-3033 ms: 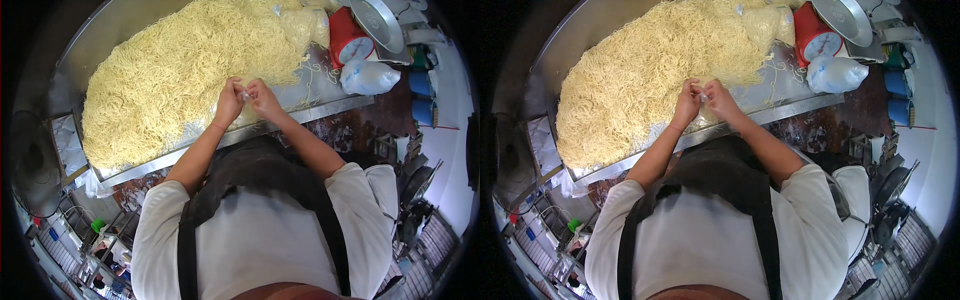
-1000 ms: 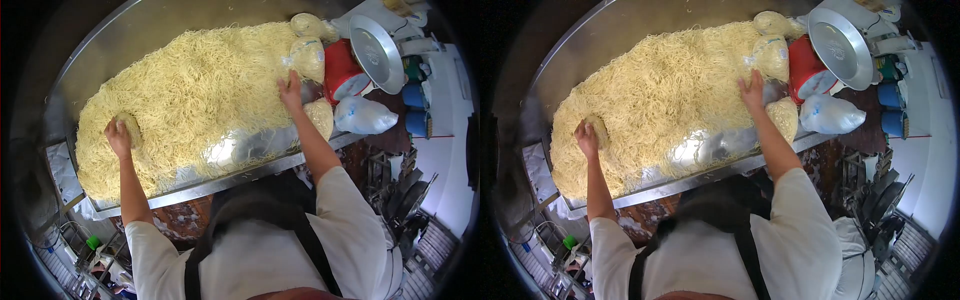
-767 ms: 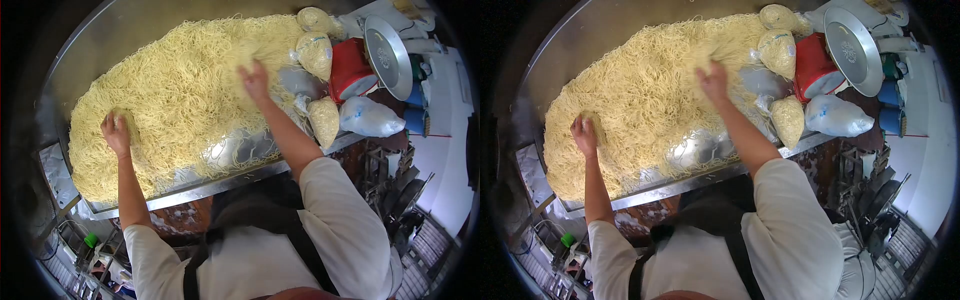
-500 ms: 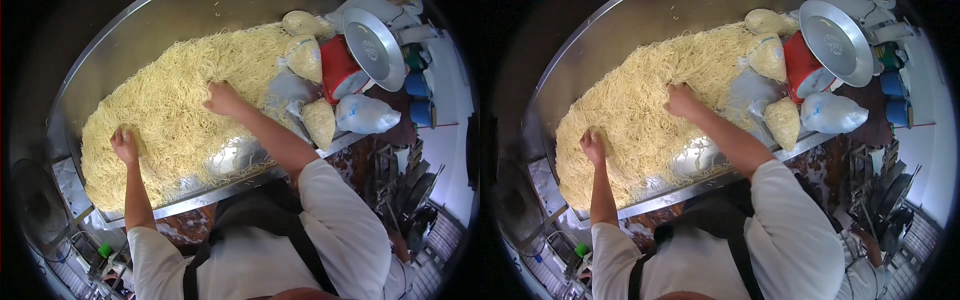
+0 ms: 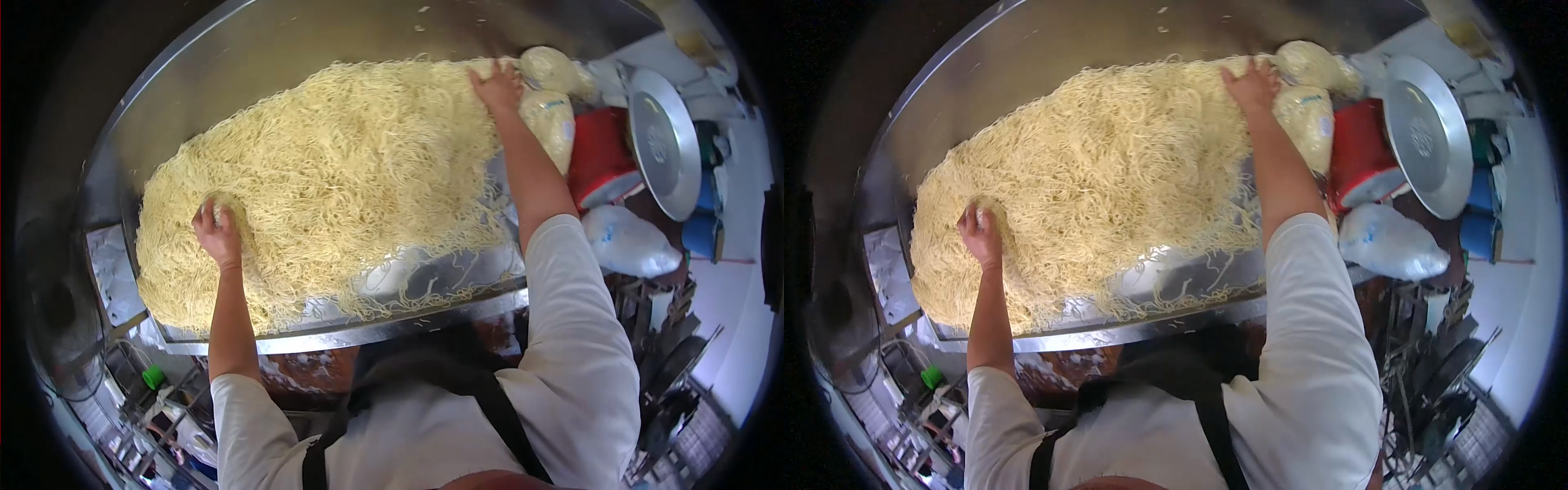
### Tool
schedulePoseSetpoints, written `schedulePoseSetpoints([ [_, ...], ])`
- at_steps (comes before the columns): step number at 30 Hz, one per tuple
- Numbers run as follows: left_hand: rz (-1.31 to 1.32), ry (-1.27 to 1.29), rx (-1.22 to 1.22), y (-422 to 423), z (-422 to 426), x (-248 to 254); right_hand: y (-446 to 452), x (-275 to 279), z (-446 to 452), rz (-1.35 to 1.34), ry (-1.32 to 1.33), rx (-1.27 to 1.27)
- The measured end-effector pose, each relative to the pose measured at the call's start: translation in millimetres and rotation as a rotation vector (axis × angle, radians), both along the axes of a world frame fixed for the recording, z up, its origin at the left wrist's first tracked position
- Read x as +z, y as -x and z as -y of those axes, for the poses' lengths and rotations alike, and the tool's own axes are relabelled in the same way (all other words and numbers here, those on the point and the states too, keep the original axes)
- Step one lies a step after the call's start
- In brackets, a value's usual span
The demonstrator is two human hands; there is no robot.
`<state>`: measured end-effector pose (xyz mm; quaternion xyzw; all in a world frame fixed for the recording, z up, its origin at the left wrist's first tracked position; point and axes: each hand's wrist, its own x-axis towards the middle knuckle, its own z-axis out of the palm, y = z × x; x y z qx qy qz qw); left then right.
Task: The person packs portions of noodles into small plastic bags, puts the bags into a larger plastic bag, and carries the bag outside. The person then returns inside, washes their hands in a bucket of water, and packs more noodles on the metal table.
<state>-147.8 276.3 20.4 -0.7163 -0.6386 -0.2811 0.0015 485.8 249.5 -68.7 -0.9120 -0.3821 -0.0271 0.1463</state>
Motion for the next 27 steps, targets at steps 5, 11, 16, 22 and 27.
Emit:
schedulePoseSetpoints([
  [5,-0.069,-0.081,0.012,0,-6,-3,60,8,-12,-0.089,0.039,0.192],
  [11,-0.095,-0.144,0.012,-4,-10,0,185,-43,4,-1.208,-0.743,0.128],
  [16,-0.112,-0.135,-0.021,-10,-12,-4,244,39,39,-0.424,0.094,0.583],
  [22,-0.19,-0.124,0.006,-11,-11,-2,120,119,68,-0.43,0.214,0.555],
  [27,-0.193,-0.098,0.016,-6,-11,-1,40,47,64,0.145,0.176,0.269],
])
